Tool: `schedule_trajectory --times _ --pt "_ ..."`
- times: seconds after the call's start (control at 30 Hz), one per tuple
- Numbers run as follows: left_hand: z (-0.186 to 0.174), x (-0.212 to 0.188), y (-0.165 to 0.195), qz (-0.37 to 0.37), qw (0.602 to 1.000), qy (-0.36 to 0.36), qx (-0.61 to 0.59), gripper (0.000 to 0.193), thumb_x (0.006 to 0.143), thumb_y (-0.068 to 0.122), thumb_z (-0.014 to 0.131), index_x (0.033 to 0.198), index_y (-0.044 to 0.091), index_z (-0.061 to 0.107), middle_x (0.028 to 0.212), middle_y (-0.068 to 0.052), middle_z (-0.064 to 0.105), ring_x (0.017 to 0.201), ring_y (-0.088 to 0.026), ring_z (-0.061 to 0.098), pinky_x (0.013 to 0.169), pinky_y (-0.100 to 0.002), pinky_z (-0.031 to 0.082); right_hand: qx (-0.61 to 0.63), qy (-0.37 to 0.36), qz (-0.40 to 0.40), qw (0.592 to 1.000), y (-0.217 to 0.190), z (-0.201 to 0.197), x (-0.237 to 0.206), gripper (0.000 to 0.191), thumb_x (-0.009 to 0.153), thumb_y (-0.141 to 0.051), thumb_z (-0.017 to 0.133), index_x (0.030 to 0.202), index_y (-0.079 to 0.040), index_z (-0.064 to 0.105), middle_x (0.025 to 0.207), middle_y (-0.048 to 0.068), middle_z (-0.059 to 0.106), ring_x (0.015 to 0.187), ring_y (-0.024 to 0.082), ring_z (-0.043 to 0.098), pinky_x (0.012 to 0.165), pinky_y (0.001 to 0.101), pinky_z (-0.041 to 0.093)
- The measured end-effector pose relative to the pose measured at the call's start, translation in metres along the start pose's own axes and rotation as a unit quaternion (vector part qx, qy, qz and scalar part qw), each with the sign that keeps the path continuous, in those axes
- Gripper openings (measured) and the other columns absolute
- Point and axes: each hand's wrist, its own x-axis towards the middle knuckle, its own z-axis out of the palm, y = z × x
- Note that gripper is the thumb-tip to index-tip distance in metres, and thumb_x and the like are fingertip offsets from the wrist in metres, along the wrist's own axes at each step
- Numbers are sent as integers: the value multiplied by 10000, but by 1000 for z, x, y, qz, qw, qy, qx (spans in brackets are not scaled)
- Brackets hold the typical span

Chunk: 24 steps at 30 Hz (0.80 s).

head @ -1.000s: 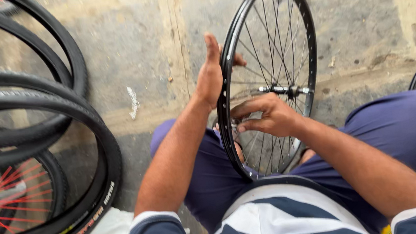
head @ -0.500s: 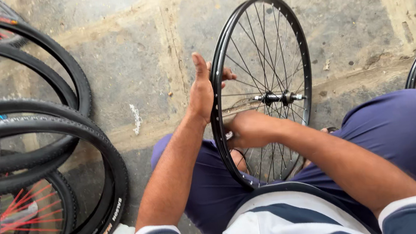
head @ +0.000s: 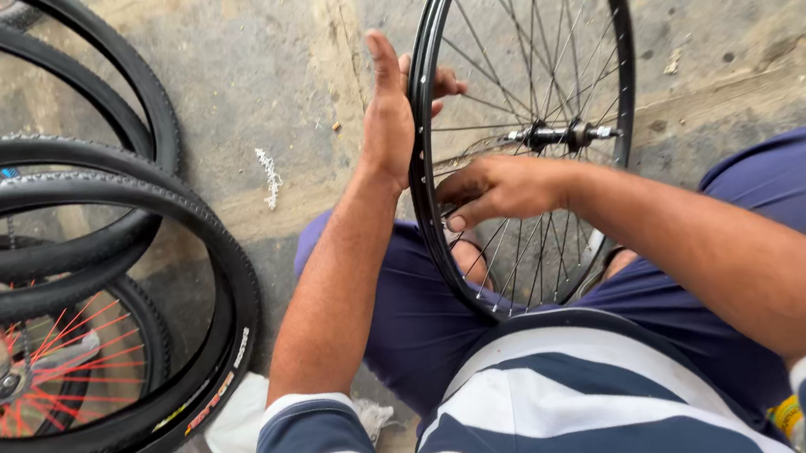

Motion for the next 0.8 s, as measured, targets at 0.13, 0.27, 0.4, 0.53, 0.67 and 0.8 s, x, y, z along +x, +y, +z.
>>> schedule_trajectory --times 0.13,0.27,0.4,0.53,0.67,0.8 --pt "-3 7 -8 13 1000 1 -18 904 887 887 297 1157 87 620 1085 -65 708 1135 -176 693 1000 -380 447 -191 240 -63 950 -4 37 -11 443 745 -248 855 1100 -28 706 942 132 753 874 303 725 783 409 548" --pt "-11 23 -4 90 995 -26 31 820 976 490 685 1574 39 352 1402 -149 592 1312 -216 586 1143 -393 427 -200 288 -105 931 -2 47 -12 457 739 -237 854 1110 -18 702 898 139 737 846 329 716 755 430 545" --pt "-13 22 2 86 982 -128 -105 957 900 86 741 1659 44 159 1575 -151 450 1353 -260 624 1132 -401 471 57 160 26 985 2 27 -3 264 941 -256 685 1136 -81 718 894 86 774 793 254 755 714 367 591" --pt "-11 14 11 87 988 -111 -55 827 930 96 685 1628 54 244 1363 -120 580 1183 -203 666 968 -326 515 22 172 16 985 -3 18 -8 200 936 -202 692 1058 -52 742 895 99 776 805 242 775 726 353 607" --pt "-15 8 24 40 996 -54 -56 595 1046 439 551 1469 23 501 927 -79 705 797 -150 667 685 -268 460 -76 217 -130 964 -10 15 -31 221 848 -141 776 1041 -40 737 1017 102 773 930 236 754 802 340 584" --pt "-19 -2 23 10 999 0 -50 686 1016 647 473 1263 26 628 792 -80 713 673 -167 678 624 -278 474 -102 278 -180 938 -13 11 -46 197 861 -131 799 1021 -55 711 1149 98 750 1041 239 750 882 331 605"
